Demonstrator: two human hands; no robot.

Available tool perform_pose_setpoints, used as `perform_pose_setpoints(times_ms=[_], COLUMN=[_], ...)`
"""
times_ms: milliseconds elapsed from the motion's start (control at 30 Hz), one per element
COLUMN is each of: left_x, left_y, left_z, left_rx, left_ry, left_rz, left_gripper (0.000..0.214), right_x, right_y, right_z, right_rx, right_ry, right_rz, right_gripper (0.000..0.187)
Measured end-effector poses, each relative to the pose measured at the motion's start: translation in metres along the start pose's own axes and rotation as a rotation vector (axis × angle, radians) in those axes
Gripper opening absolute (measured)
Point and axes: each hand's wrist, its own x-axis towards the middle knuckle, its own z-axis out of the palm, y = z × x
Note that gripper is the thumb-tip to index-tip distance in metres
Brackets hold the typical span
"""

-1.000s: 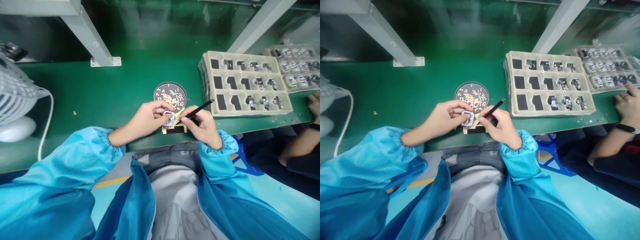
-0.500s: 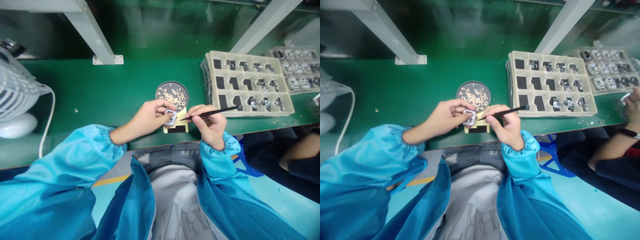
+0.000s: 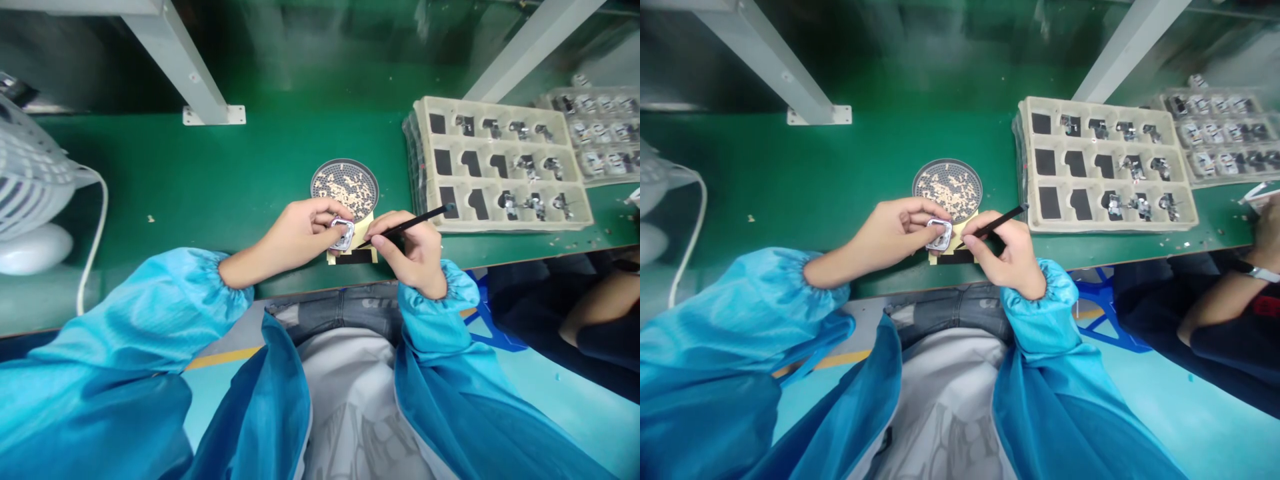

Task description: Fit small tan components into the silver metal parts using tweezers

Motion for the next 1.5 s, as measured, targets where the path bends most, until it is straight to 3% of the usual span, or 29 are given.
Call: perform_pose_setpoints(times_ms=[467,667,800,1500], left_x=[-0.0006,0.0002,0.0002,0.0013], left_y=[-0.0016,-0.0033,-0.0026,-0.0040], left_z=[-0.0004,-0.0003,-0.0002,0.0003], left_rx=[-0.006,-0.012,-0.011,-0.032], left_ry=[-0.012,-0.010,-0.011,-0.013], left_rz=[0.021,0.034,0.049,0.043], left_gripper=[0.023,0.023,0.021,0.021], right_x=[0.0010,-0.0008,0.0014,0.0043], right_y=[0.0003,0.0059,0.0061,0.0065], right_z=[-0.0001,0.0038,0.0080,0.0069], right_rx=[-0.044,0.089,0.093,-0.086], right_ry=[-0.058,0.136,0.181,0.112], right_rz=[0.013,-0.161,-0.226,-0.260], right_gripper=[0.009,0.007,0.011,0.014])
